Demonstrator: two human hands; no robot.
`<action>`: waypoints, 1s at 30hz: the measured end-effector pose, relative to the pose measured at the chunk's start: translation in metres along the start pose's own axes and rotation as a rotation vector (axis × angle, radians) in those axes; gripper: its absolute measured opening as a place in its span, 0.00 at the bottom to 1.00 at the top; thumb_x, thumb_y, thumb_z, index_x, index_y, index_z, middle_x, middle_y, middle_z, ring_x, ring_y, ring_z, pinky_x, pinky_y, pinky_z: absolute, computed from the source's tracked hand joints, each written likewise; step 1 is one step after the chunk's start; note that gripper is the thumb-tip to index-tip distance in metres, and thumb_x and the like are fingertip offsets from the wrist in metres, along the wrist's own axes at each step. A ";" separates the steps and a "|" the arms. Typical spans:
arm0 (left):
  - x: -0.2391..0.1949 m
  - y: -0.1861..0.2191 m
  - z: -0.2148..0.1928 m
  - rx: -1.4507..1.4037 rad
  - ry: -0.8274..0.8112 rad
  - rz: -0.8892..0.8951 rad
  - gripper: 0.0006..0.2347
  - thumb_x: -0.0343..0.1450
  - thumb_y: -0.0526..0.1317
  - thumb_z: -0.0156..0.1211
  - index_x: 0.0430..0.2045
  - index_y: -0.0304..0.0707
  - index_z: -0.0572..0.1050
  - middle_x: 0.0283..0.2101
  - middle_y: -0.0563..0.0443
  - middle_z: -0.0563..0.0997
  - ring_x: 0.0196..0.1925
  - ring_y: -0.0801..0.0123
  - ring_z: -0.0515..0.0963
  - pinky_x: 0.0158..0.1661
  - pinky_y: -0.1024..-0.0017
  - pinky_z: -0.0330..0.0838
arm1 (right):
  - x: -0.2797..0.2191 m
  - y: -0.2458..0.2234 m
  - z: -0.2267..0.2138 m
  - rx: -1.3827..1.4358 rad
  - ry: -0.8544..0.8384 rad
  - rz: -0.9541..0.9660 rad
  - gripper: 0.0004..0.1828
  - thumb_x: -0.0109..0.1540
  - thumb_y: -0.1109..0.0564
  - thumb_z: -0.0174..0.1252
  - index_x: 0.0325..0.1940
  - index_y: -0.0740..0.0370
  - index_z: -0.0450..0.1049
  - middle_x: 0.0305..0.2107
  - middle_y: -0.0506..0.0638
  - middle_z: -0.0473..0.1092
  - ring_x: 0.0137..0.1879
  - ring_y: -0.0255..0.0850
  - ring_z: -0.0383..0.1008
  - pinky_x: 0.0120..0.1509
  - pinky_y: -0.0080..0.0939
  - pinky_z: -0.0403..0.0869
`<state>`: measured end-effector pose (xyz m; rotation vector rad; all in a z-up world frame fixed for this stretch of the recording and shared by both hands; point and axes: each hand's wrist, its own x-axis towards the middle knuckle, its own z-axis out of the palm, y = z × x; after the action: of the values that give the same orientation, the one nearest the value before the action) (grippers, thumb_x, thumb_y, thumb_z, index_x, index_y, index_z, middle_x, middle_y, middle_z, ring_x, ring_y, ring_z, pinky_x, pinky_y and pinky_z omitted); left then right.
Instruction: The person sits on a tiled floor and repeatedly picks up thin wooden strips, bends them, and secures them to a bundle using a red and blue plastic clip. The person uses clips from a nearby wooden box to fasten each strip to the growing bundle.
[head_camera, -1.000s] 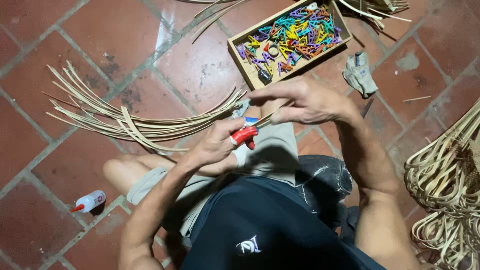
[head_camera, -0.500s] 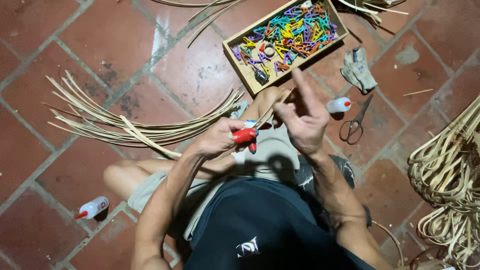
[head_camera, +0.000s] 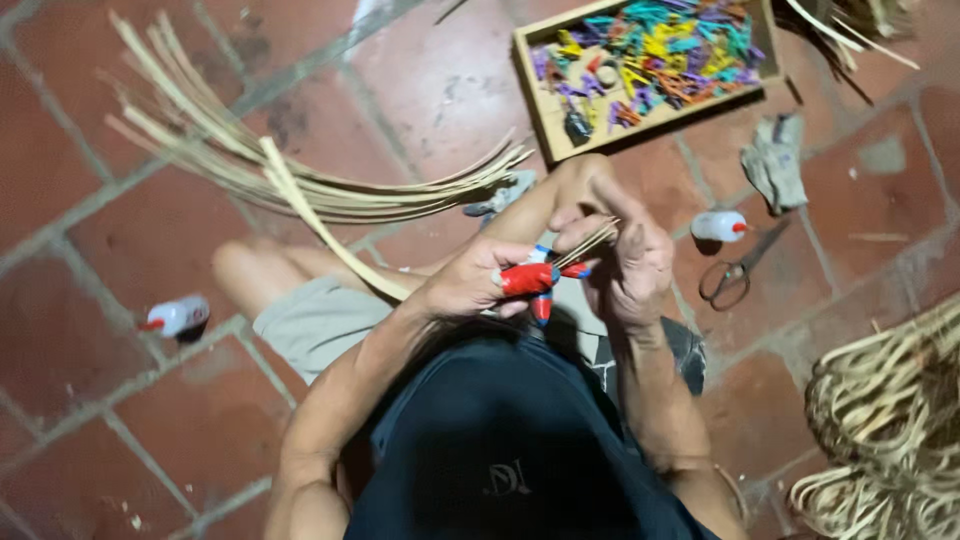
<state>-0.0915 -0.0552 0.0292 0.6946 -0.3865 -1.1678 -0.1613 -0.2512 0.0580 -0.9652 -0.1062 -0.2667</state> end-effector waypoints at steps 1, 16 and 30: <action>-0.004 -0.001 -0.001 -0.020 0.041 0.008 0.09 0.79 0.36 0.58 0.48 0.26 0.78 0.31 0.47 0.82 0.24 0.81 0.74 0.24 0.81 0.64 | -0.002 0.008 0.003 0.062 -0.013 0.045 0.24 0.76 0.47 0.52 0.66 0.71 0.70 0.41 0.63 0.78 0.57 0.53 0.77 0.64 0.48 0.77; -0.037 0.053 0.007 -0.179 0.113 0.121 0.17 0.80 0.41 0.54 0.56 0.20 0.73 0.31 0.46 0.79 0.23 0.78 0.70 0.26 0.80 0.62 | 0.060 -0.004 0.069 -0.545 -0.022 -0.276 0.34 0.74 0.42 0.50 0.74 0.70 0.57 0.60 0.62 0.70 0.59 0.42 0.74 0.62 0.39 0.70; 0.016 -0.008 0.003 -0.008 0.155 -0.026 0.12 0.80 0.39 0.58 0.39 0.24 0.80 0.29 0.49 0.81 0.21 0.81 0.69 0.23 0.81 0.59 | -0.007 0.008 0.000 0.001 0.158 0.201 0.25 0.74 0.44 0.49 0.51 0.71 0.75 0.47 0.66 0.75 0.57 0.56 0.77 0.67 0.58 0.74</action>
<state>-0.0934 -0.0729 0.0248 0.7797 -0.2432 -1.1312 -0.1655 -0.2456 0.0497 -0.9428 0.1347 -0.1567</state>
